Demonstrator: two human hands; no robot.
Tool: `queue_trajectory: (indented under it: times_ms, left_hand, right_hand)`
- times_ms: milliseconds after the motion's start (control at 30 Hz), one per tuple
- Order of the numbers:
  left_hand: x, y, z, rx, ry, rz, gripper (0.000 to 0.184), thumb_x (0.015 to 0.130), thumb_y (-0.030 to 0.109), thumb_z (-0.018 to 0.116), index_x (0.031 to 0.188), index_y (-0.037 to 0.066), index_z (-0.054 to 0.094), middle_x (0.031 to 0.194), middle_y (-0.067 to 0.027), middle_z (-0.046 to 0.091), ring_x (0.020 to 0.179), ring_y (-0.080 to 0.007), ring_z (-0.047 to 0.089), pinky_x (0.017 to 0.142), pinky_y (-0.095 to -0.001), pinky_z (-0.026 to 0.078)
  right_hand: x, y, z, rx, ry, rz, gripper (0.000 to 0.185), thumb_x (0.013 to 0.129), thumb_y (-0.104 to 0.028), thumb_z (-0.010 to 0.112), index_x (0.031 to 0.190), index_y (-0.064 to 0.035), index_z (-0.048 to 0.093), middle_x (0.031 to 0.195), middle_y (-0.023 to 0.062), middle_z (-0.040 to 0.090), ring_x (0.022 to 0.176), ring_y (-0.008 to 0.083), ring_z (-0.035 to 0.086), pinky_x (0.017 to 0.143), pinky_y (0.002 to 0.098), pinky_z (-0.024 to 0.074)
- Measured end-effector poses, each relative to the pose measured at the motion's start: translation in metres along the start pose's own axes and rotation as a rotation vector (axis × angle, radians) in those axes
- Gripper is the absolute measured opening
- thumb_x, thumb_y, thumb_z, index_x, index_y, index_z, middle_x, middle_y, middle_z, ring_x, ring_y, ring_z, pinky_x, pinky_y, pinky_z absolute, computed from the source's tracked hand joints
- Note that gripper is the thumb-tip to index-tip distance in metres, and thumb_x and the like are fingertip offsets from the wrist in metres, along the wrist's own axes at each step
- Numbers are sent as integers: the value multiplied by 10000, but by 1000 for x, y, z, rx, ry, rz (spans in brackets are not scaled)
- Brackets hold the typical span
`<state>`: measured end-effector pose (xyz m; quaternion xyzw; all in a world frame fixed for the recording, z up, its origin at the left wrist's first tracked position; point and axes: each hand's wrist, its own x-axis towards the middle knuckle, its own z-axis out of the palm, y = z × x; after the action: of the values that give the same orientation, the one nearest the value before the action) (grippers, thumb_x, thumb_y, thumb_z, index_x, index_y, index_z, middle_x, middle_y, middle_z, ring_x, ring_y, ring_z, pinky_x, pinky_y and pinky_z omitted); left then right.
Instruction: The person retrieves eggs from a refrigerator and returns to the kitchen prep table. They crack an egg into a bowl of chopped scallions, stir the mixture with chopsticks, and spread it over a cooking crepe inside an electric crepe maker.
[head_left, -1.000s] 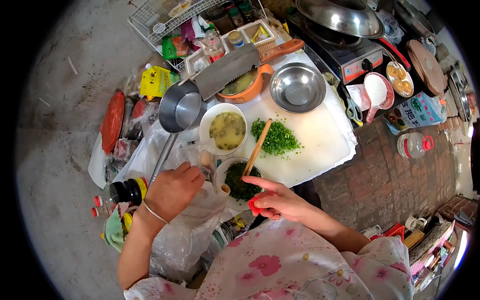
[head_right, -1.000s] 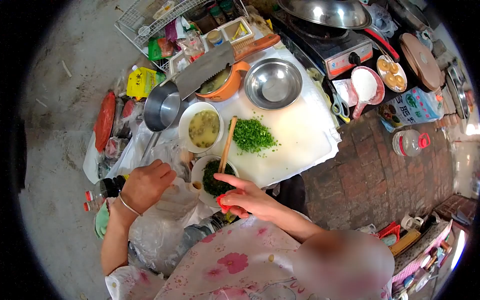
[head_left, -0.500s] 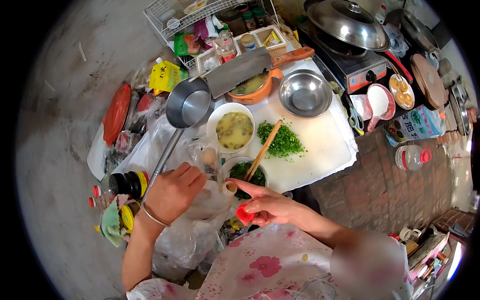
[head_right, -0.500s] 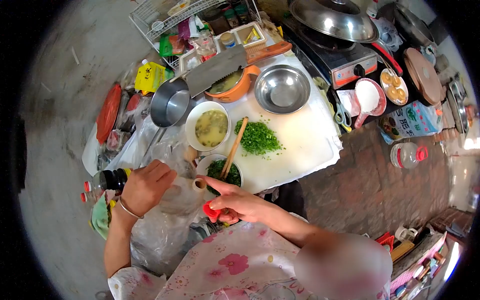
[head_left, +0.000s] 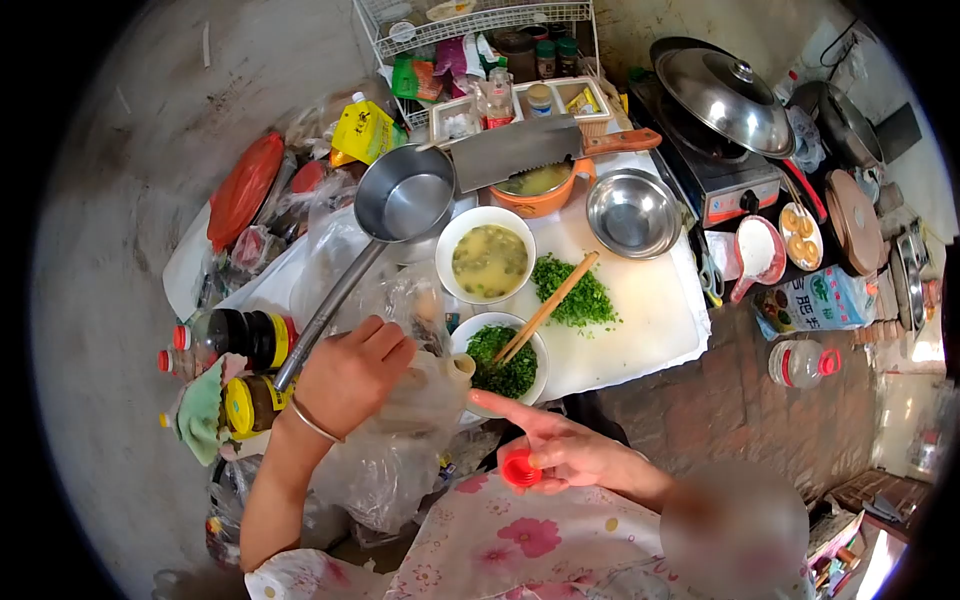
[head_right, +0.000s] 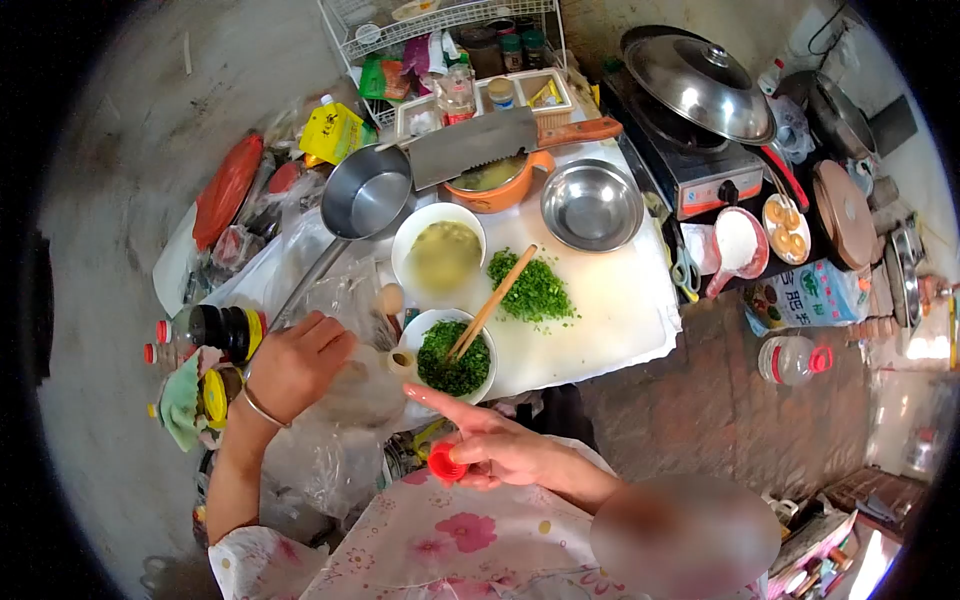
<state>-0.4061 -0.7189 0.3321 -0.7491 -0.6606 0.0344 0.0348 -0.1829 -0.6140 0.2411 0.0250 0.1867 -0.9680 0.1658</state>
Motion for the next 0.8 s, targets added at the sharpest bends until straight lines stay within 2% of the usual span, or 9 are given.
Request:
queue_trajectory:
  times_ms: [133, 267, 400, 467, 500, 567, 600, 733, 800]
  left_hand:
    - [-13, -6, 3, 3, 41, -23, 202, 613, 88, 562, 810, 46, 559, 746, -24, 493, 712, -164, 529, 519, -263, 466]
    - [-25, -4, -1, -84, 70, -82, 220, 592, 66, 633, 801, 41, 568, 762, -42, 522, 708, -200, 545, 532, -300, 458]
    - [-33, -5, -2, -77, 143, -74, 200, 601, 90, 597, 792, 50, 554, 749, -28, 494, 702, -169, 531, 501, -271, 457]
    - [-39, -4, -3, -92, 169, -99, 200, 602, 93, 601, 794, 50, 560, 753, -28, 499, 705, -170, 536, 495, -275, 456]
    - [-42, -5, -2, -100, 173, -109, 200, 602, 93, 601, 794, 50, 560, 753, -28, 499, 705, -170, 536, 495, -275, 456]
    - [-47, -5, 0, -67, 177, -119, 212, 601, 98, 607, 803, 51, 565, 750, -27, 499, 700, -172, 535, 490, -279, 455]
    - [-48, -3, -1, -92, 179, -139, 215, 599, 97, 608, 805, 52, 565, 749, -25, 500, 698, -176, 535, 488, -283, 455]
    - [-54, -2, 2, -103, 202, -154, 214, 600, 95, 606, 805, 52, 564, 752, -25, 501, 707, -181, 539, 489, -285, 457]
    - [-58, -1, 5, -104, 215, -161, 213, 601, 93, 603, 805, 48, 563, 756, -29, 505, 718, -184, 545, 492, -282, 458]
  right_hand:
    - [-2, 2, -16, 125, -18, -93, 782, 771, -198, 528, 1394, -191, 56, 700, 144, 523, 410, 77, 339, 360, 168, 269]
    - [7, -4, -20, 197, -120, -165, 796, 770, -210, 530, 1392, -160, 36, 661, 130, 502, 371, 71, 332, 331, 169, 289]
    - [5, -10, -23, 208, -140, -116, 807, 756, -197, 537, 1392, -204, 40, 648, 98, 505, 406, 72, 341, 364, 173, 269]
    - [-3, -15, -20, -101, 60, -40, 800, 778, -117, 523, 1392, -175, 13, 671, 98, 529, 426, 69, 367, 372, 175, 273]
    - [-5, -18, -20, -102, 65, -27, 800, 778, -117, 523, 1392, -175, 13, 671, 98, 529, 426, 69, 367, 372, 175, 273]
    - [-7, -20, -19, -386, 213, 62, 785, 790, -48, 498, 1391, -139, 1, 692, 91, 548, 445, 66, 383, 385, 175, 271]
    - [-6, -23, -18, -500, 260, 150, 793, 786, -49, 508, 1386, -95, -8, 700, 75, 555, 496, 65, 432, 436, 186, 338]
    - [4, -14, -18, -857, 362, 234, 860, 763, -74, 549, 1383, -98, -46, 687, 92, 552, 514, 86, 445, 470, 218, 366]
    - [9, -20, -10, -1414, 446, 440, 886, 738, -175, 571, 1378, -61, -31, 695, 132, 571, 569, 177, 525, 553, 299, 429]
